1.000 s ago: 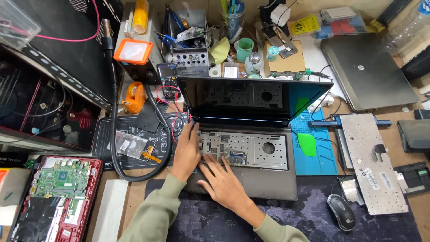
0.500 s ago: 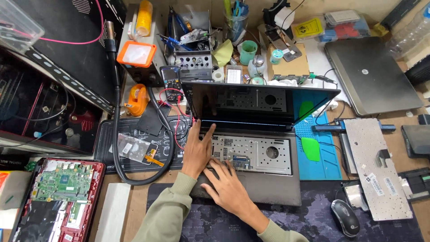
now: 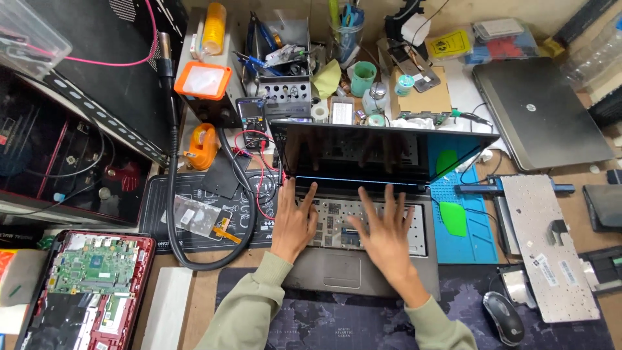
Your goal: Disassembling a laptop by prying off the keyboard and removing internal screws with a screwdriver.
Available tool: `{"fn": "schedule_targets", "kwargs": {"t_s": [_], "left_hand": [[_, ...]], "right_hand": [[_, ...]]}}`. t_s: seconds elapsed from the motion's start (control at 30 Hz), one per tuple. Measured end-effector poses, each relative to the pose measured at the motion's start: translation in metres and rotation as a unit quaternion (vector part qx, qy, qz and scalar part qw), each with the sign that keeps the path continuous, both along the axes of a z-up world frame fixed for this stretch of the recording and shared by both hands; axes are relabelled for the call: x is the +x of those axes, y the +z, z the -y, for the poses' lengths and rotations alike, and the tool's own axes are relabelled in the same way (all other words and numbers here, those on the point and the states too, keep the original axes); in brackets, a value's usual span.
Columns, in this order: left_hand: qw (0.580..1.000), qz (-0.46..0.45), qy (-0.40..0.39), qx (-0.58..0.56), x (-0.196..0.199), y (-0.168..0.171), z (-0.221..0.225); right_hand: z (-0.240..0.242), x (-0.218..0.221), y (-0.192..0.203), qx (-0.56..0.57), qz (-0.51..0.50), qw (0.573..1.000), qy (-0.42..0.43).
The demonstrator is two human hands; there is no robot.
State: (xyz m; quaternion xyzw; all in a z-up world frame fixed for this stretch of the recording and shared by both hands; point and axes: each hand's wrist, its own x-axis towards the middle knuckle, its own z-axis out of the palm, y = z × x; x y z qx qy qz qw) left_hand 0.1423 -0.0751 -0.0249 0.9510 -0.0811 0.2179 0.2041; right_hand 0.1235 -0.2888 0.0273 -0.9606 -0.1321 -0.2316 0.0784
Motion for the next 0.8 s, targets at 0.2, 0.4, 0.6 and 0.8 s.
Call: {"fn": "schedule_targets", "kwargs": {"t_s": [0.2,0.4,0.6,0.8], "left_hand": [[0.999,-0.020,0.001,0.037,-0.002,0.000,0.003],[0.997,-0.008,-0.003,0.079,-0.006,0.008,0.005],[0.995,-0.012,-0.041,0.089,-0.011,0.009,0.020],[0.996,-0.027,-0.007,0.087,-0.017,0.012,0.059]], "right_hand": [[0.031,0.008,-0.010,-0.069,0.060,0.996,-0.021],[0.034,0.009,-0.014,-0.019,0.042,0.999,-0.015],[0.034,0.011,-0.029,-0.002,0.014,0.999,-0.049],[0.034,0.008,-0.028,0.027,-0.017,0.998,-0.052]]}}
